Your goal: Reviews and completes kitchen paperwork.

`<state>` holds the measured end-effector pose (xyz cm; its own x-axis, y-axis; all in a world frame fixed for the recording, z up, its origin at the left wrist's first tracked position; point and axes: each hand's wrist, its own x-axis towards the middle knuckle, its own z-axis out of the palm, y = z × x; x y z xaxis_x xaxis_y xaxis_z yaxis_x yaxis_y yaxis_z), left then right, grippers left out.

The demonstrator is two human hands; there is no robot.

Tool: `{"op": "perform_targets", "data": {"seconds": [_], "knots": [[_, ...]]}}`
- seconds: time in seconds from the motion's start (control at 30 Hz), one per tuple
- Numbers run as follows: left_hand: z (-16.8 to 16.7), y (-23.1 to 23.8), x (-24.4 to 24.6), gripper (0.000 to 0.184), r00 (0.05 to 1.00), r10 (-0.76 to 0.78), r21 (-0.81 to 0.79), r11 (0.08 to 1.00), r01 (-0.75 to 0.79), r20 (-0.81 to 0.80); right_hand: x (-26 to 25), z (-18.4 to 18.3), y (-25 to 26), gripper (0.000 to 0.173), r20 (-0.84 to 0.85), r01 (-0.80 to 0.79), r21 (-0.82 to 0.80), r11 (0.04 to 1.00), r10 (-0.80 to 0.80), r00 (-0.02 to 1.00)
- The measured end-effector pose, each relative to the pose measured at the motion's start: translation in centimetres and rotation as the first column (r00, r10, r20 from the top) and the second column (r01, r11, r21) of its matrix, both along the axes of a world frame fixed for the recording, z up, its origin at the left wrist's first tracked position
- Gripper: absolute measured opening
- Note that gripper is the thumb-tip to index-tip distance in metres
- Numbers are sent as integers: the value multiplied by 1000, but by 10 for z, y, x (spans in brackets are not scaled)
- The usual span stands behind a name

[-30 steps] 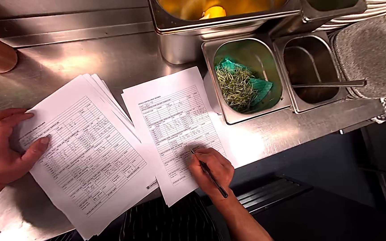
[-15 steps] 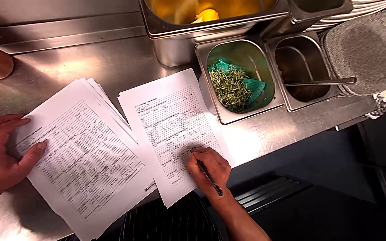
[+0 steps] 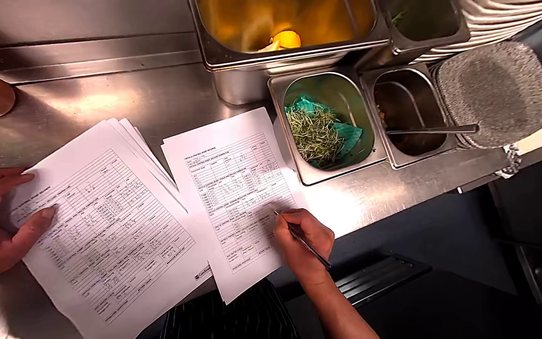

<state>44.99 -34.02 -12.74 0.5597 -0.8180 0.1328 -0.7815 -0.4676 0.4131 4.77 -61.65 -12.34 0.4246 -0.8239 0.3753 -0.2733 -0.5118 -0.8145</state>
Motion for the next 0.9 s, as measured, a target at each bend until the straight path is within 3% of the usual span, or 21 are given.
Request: {"op": "perform_targets", "data": {"seconds": [0.27,0.9], "knots": [[-6,6,4,77,1000,-4,-16,1000,4,-20,-2,-12,-6,9,-32,-75,-186,980,70,997],[2,0,1,77,999,18,33,999,-17,-33,-3,-10,-7,10,-70,-63,-178,982,51,996]]}}
